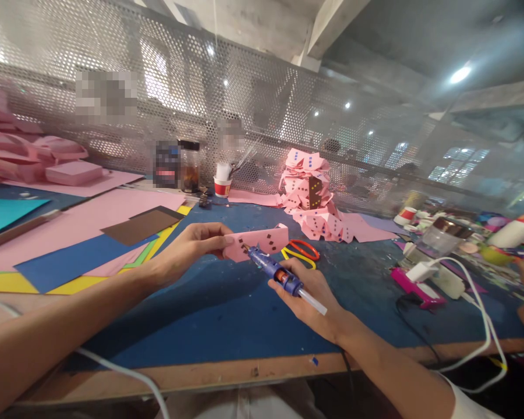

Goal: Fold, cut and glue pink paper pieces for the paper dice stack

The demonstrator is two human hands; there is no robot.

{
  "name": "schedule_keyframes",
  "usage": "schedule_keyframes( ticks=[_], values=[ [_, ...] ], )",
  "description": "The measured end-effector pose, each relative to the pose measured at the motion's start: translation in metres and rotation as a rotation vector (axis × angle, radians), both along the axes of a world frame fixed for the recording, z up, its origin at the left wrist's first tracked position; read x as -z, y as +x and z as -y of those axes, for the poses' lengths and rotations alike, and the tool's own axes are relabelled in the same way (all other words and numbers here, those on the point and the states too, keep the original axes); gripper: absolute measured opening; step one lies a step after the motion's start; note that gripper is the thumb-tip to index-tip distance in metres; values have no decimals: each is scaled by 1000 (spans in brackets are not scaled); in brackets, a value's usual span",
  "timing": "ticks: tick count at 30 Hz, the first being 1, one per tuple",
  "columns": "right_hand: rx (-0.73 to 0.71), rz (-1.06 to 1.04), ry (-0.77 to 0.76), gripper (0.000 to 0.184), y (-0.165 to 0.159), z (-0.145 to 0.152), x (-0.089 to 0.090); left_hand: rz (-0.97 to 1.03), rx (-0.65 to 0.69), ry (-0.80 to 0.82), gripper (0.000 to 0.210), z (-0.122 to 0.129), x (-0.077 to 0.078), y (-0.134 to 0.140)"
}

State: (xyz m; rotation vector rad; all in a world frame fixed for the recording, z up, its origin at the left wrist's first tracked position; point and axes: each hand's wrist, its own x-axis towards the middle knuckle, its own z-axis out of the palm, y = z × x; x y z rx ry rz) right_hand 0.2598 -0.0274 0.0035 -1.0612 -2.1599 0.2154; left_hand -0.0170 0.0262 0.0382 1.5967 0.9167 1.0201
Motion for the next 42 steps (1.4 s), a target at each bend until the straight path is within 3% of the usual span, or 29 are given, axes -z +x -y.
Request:
schedule_keyframes(
  ticks=[21, 42],
  values=[
    [-49, 13, 0, 27, 1, -1, 2, -4, -7, 8, 24, -2, 1, 1],
    [-7, 1, -18, 19, 1, 2, -1, 21, -1, -2, 23, -5, 4, -1]
  ],
)
